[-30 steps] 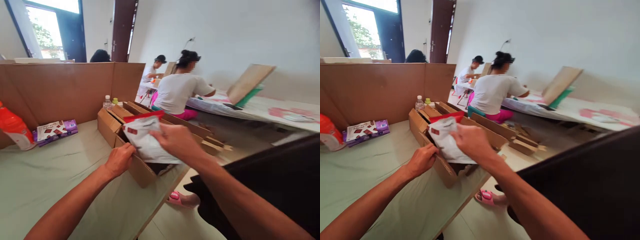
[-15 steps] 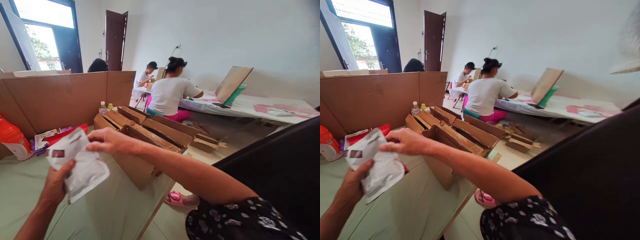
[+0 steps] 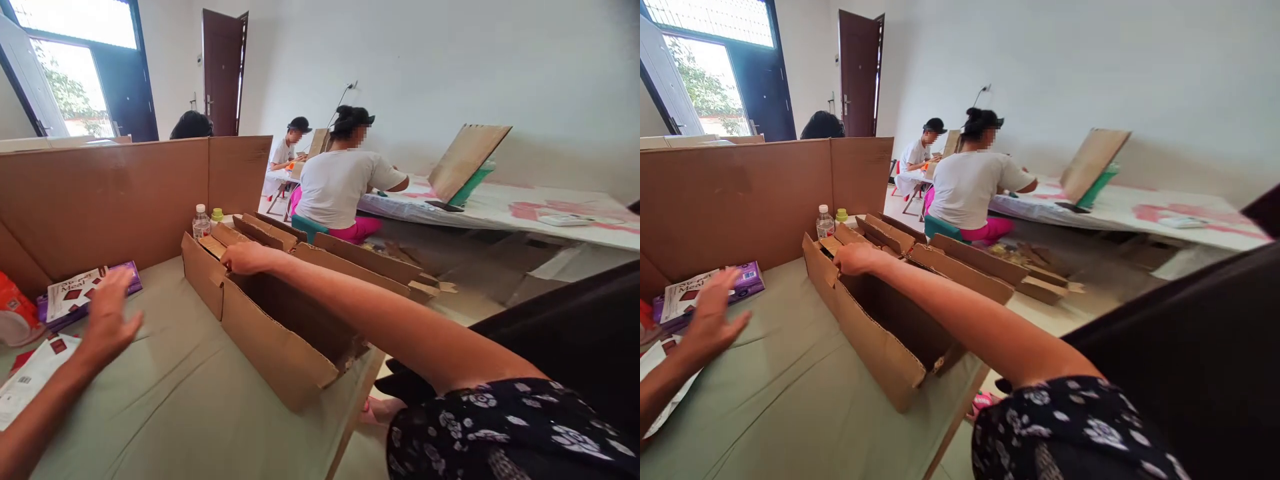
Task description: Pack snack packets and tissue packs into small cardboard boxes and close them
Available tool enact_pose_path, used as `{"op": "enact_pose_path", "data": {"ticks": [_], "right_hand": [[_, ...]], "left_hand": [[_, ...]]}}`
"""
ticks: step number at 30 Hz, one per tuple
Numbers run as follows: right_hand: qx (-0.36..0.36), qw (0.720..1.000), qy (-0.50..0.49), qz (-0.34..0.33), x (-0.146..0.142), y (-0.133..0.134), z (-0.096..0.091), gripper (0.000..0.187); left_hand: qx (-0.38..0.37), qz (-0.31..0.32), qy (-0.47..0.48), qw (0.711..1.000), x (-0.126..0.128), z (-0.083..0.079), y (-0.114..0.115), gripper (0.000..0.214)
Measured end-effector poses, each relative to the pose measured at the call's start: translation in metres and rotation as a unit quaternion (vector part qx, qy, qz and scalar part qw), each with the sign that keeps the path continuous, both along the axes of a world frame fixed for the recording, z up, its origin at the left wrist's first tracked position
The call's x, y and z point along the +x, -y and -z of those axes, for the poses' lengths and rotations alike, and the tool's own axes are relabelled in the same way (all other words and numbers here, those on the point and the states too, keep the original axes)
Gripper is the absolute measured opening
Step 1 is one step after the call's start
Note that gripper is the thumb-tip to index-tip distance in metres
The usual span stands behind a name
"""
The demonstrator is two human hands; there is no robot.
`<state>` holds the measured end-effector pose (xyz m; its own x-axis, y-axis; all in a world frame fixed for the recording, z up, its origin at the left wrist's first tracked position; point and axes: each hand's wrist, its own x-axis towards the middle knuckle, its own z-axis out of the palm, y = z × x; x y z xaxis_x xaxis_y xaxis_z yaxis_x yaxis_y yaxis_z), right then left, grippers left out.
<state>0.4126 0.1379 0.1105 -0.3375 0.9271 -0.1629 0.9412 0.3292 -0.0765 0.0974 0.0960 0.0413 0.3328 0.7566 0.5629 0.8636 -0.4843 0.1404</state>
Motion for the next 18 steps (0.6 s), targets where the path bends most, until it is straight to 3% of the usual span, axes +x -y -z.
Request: {"op": "enact_pose_path", "data": {"ticks": [3, 6, 9, 13, 18], "right_hand": [[-0.004, 0.996, 0.032, -0.078, -0.004, 0.001, 0.0, 0.044], [-0.008, 0.993, 0.057, -0.106, -0.004, -0.002, -0.003, 0.045], [0.0, 0.993, 0.1, -0.057, -0.009, -0.019, -0.006, 0.033], [-0.009, 0.99, 0.14, -0.005, -0.03, -0.049, -0.002, 0.033], [-0.046, 0.99, 0.132, -0.007, -0.051, -0.061, 0.025, 0.033]], "left_hand": [[-0.014, 0.138, -0.046, 0.989, 0.082, 0.008, -0.04, 0.079], [-0.025, 0.169, -0.057, 0.984, 0.125, 0.013, -0.065, 0.053], [-0.03, 0.142, -0.057, 0.988, 0.125, 0.021, -0.068, 0.024], [-0.032, 0.125, -0.062, 0.99, 0.111, 0.026, -0.056, 0.016], [-0.042, 0.128, -0.047, 0.99, 0.116, 0.028, -0.052, 0.014]]}}
